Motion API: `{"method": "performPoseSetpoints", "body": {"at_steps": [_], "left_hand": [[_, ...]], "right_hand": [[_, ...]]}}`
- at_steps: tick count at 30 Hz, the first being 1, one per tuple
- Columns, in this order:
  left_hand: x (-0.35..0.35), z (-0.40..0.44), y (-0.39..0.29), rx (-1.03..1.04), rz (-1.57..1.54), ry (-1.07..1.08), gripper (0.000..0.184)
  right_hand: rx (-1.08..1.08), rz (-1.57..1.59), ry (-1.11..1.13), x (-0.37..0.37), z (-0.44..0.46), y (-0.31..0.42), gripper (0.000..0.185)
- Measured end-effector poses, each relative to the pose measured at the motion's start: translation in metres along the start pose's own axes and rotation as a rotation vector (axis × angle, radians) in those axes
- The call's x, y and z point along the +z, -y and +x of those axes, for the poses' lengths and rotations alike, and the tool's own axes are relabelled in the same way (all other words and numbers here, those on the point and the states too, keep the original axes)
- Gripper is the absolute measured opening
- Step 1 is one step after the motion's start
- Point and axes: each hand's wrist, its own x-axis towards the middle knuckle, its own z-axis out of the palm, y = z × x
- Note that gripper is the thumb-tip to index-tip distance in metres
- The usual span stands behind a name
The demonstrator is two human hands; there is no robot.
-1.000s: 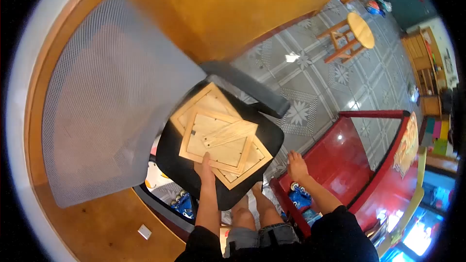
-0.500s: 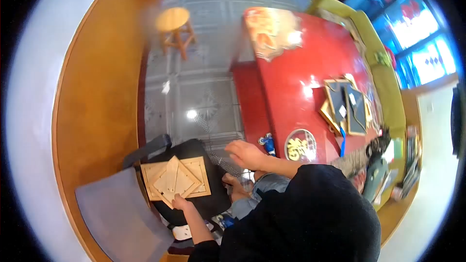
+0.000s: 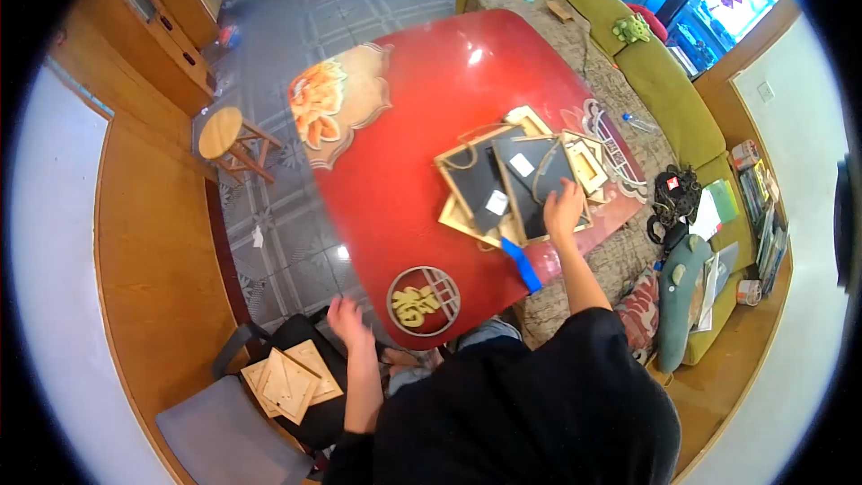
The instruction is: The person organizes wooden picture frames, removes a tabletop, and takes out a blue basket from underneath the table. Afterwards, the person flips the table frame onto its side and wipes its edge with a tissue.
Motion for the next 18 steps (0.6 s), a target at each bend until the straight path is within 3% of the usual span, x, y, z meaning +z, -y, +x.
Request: {"method": "performPoseSetpoints", "body": {"at_steps": [3, 4, 6, 9, 13, 18], "left_hand": [[0.107, -0.035, 0.013, -0.044, 0.065, 0.224, 0.039], [0.135, -0.042, 0.020, -0.073, 0.121, 0.283, 0.039], [0.183, -0.057, 0.036, -0.083, 0.220, 0.385, 0.036], [0.237, -0.075, 0.061, -0.064, 0.347, 0.586, 0.036], [0.276, -0.067, 0.120, 0.014, 0.683, 0.626, 0.041], [0.298, -0.092, 0.124, 0.080, 0.804, 0.550, 0.043]], "right_hand": [[0.282, -0.166, 0.115, 0.003, 0.025, -0.062, 0.034], [0.279, -0.161, 0.121, 0.004, 0.030, -0.074, 0.034], [0.517, 0.047, 0.363, 0.011, 0.037, -0.094, 0.039], [0.524, 0.069, 0.433, 0.010, 0.040, -0.095, 0.042], [0.533, 0.175, 0.424, 0.009, 0.035, -0.091, 0.041], [0.513, 0.288, 0.416, 0.003, 0.044, -0.089, 0.035]]}}
